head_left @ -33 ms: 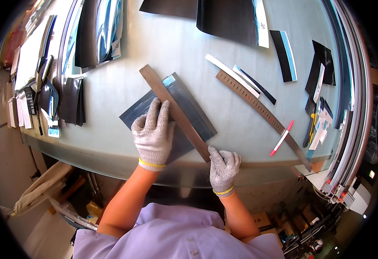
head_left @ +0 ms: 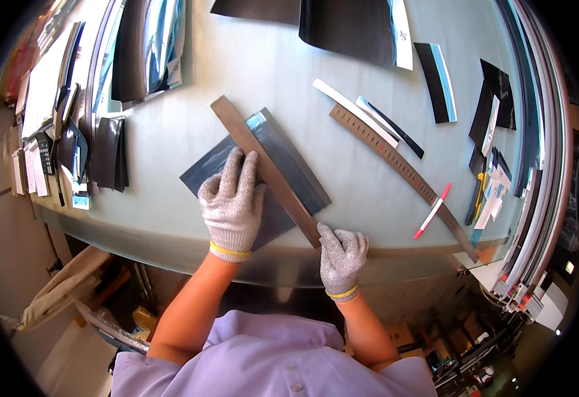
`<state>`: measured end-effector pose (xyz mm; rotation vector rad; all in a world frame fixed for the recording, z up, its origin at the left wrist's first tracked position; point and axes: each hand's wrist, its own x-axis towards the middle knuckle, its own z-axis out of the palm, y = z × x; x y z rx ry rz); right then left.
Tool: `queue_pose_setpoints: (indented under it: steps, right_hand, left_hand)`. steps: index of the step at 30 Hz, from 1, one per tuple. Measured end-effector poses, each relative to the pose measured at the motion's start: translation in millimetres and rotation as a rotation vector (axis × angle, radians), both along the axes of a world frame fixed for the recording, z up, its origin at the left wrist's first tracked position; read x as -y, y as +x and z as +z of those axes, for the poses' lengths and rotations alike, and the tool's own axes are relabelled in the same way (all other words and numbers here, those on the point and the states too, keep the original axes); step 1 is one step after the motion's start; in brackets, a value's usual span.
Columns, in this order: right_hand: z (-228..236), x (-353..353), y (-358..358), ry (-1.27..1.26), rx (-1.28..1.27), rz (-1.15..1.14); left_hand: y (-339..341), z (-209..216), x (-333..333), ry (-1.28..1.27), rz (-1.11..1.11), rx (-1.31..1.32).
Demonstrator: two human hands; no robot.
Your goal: The person measures and marks dark rectangular panels using a ruler and a red marker. They handle the panels one at a time, placing them on a workbench, aligning the ruler, and drawing lines on the surface. The person also handles a white sheet of paper, measuring and marking it similarly.
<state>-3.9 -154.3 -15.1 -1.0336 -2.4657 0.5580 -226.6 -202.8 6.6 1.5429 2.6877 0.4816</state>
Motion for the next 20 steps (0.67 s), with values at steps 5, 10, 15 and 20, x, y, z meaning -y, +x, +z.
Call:
queue_pose_setpoints:
  steps: [5,10,15,20]
  right_hand:
    - [12,-8,-2,-0.091,-0.014,0.064]
    - [8,-9,3,-0.111,-0.036,0.082]
    - [5,-7,5,-0.101,-0.043,0.041]
    - [6,-7,6,-0.097,-0.017,0.025]
  left_hand:
    - [-1,-3,-1,-0.032,-0.006,-0.041]
    - [1,-6,1,-0.038,-0.001,-0.124]
    - [4,-5,0,-0.07,0.02,-0.117]
    - [4,-5,0,-0.09,0.026,-0.094]
